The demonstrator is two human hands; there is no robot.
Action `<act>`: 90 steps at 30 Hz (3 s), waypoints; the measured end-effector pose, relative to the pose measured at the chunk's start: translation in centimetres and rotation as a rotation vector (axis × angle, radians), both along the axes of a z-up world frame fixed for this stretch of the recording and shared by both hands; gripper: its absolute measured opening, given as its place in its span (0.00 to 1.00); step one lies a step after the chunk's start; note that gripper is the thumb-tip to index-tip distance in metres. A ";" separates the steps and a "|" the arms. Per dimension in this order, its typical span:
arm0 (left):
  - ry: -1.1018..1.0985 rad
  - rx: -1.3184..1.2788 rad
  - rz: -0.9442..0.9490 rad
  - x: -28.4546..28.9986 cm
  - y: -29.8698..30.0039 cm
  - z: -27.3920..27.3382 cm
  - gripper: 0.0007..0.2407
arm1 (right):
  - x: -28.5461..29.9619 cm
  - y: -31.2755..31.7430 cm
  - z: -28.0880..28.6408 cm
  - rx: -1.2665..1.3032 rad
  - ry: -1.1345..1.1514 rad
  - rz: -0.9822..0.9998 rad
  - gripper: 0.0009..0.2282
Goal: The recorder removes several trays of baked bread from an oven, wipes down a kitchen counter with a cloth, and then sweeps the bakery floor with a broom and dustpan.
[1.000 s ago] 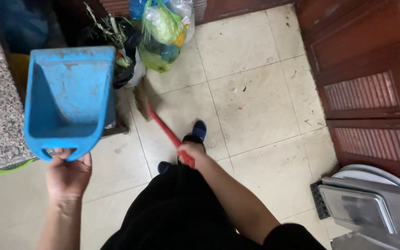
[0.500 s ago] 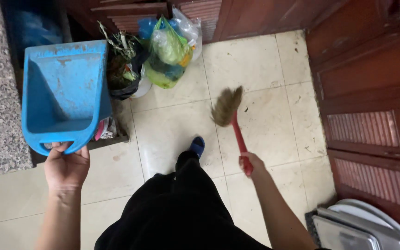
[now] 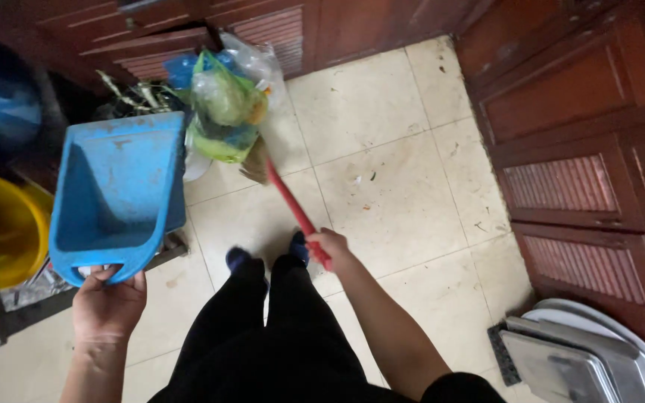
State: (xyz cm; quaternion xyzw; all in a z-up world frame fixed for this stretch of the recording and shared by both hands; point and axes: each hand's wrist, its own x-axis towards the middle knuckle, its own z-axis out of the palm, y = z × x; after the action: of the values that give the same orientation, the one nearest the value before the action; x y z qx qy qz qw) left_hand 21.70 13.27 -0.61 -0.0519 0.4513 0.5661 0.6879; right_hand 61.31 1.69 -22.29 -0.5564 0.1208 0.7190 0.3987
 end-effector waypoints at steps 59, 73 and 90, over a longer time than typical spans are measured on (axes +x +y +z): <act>-0.060 -0.299 -0.897 35.8 30.8 -13.5 0.20 | 19.7 20.4 -3.3 -0.026 0.175 -0.756 0.08; 0.089 -0.410 -1.043 51.1 36.0 -14.6 0.11 | 24.2 8.9 7.8 -0.351 -0.093 -1.227 0.15; 0.150 -0.470 -1.240 71.3 41.8 -6.8 0.08 | 43.6 23.3 -14.6 -0.079 0.103 -1.225 0.08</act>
State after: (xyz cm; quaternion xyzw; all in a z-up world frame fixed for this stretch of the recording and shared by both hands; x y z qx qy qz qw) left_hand 93.01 55.05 -7.37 0.1083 0.5556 -0.0458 0.8231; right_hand 104.93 24.95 -36.86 -0.3646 0.4641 0.3803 0.7121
